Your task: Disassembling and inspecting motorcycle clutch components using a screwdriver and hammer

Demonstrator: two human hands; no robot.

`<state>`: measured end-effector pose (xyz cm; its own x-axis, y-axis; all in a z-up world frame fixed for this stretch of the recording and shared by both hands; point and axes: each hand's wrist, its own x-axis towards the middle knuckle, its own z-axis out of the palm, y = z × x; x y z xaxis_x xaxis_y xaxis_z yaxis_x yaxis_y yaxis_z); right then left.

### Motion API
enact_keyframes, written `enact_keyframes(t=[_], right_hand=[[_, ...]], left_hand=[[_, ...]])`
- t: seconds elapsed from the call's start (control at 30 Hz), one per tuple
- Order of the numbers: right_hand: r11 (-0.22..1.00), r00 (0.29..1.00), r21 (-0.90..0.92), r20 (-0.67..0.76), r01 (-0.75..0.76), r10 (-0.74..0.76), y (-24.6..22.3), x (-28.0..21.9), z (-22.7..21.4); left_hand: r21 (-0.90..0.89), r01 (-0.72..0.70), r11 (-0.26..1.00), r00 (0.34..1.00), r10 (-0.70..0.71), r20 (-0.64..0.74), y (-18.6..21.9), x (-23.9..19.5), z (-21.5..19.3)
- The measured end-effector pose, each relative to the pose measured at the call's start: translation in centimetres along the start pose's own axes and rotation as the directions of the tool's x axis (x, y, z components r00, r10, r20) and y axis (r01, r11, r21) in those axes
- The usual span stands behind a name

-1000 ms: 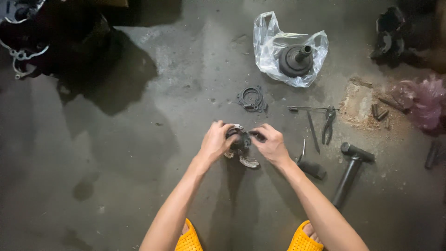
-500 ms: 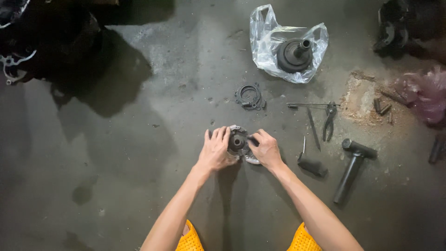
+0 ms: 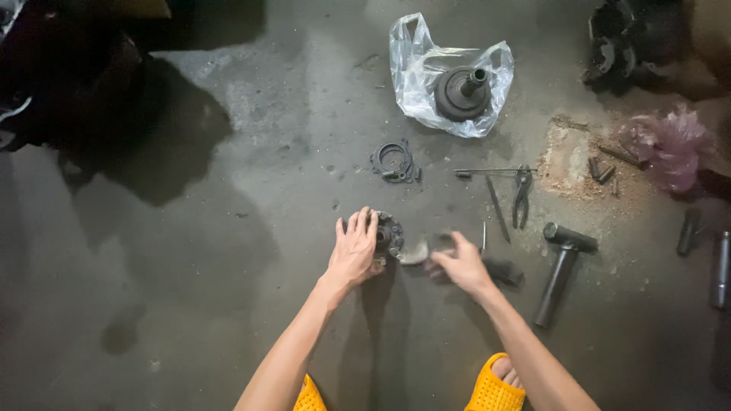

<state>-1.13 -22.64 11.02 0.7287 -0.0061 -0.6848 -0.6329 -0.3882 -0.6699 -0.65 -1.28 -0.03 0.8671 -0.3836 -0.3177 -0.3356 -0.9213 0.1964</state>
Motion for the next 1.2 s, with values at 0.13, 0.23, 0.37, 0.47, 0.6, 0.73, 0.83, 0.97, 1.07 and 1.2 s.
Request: enact_keyframes(t=[0.13,0.23,0.37,0.47,0.6,0.73,0.83,0.97,1.07,1.2], right_hand=[[0.691,0.95,0.659,-0.129,0.296,-0.284,2.6,3.7,-2.4],[0.848,0.939,0.403,-0.152,0.345,-0.31,2.7,5.4,-0.9],[0.951,0.961,-0.147,-0.016,0.272,-0.277,3.7,9.2,1.7],[0.928,0.943,-0.178,-0.003,0.328,-0.334,4.7,10.8,2.6],[0.914,0.978,0.365,0.039,0.179,-0.207,2.9,8.7,1.2],[0.701,0.949,0.71,0.174,0.066,-0.265,1.3,5.1,2.2],[0.542,0.931,0.829,0.294,-0.137,-0.215,2.0,5.8,1.6],[0.637,0.915,0.747,0.37,-0.192,-0.158,2.3,5.4,1.3],[0.727,0.949,0.676,0.292,-0.119,-0.116,2.6,3.9,2.2],[0.885,0.926,0.464,0.353,-0.051,-0.132,3.0,2.5,1.6]], left_hand=[[-0.011,0.018,1.0,0.999,-0.018,0.033,0.1,-0.2,-0.8],[0.005,0.003,1.0,1.0,-0.004,0.009,0.2,-0.5,-0.8],[-0.023,-0.011,1.0,0.998,0.01,-0.069,0.0,0.1,-0.3],[-0.234,-0.041,0.971,0.976,-0.011,-0.217,-0.1,-0.5,0.4],[-0.714,-0.109,0.692,0.923,-0.196,-0.331,1.1,-2.1,-1.9],[-0.878,-0.025,0.478,0.926,-0.32,-0.2,3.6,-2.0,-2.8],[-0.904,0.089,0.419,0.947,-0.317,-0.054,5.7,-2.4,-6.2],[-0.696,0.06,0.715,0.984,-0.158,-0.077,6.3,-3.5,-9.8],[-0.748,-0.028,0.663,0.997,-0.038,-0.072,6.0,-3.3,-8.6],[-0.913,-0.019,0.407,0.998,-0.048,-0.042,5.3,-3.3,-5.9]])
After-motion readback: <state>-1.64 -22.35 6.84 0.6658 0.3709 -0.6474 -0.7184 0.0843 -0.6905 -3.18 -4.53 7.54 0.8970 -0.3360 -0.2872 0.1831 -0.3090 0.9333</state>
